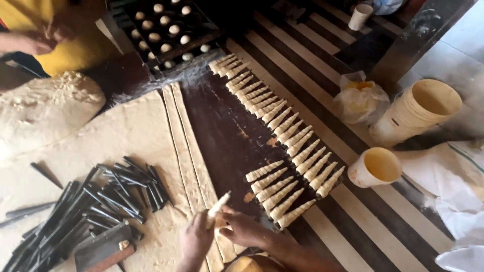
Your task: The recorder is wrapping thin strips of dough around metal cone molds to create cream horn shells.
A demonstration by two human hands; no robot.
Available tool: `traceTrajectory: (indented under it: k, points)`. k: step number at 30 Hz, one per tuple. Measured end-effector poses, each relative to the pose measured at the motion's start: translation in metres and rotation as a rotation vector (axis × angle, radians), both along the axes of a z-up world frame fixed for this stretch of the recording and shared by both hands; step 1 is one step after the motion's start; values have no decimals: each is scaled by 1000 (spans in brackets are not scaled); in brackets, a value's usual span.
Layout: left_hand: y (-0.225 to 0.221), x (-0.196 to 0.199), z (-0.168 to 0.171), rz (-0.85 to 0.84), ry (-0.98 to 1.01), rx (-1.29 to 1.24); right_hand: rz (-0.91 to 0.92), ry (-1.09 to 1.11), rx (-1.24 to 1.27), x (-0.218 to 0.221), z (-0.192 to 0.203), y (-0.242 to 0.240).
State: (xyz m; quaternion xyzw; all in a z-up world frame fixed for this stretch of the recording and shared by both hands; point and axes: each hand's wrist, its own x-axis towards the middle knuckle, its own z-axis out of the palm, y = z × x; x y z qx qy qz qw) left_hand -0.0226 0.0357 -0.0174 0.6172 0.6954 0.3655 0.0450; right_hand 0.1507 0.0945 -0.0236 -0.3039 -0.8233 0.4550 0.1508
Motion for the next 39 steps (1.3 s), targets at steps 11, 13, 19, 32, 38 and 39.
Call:
traceTrajectory:
  k: [11, 13, 19, 32, 38, 39]
  points:
    - [36, 64, 3, -116, -159, -216, -548, 316, -867, 24, -10, 10]
    - [51, 72, 2, -135, -168, -241, -666, 286, -819, 28, -34, 14]
    - [146, 89, -2, -285, 42, -252, -824, 647, -1123, 57, -29, 39]
    - [155, 64, -34, -137, 33, -411, -349, 191, -1015, 108, -33, 48]
    - [26, 10, -14, 339, -193, -446, 36, -12, -548, 47, -9, 63]
    - [4, 9, -8, 387, -229, -467, 121, -107, -386, 33, -8, 64]
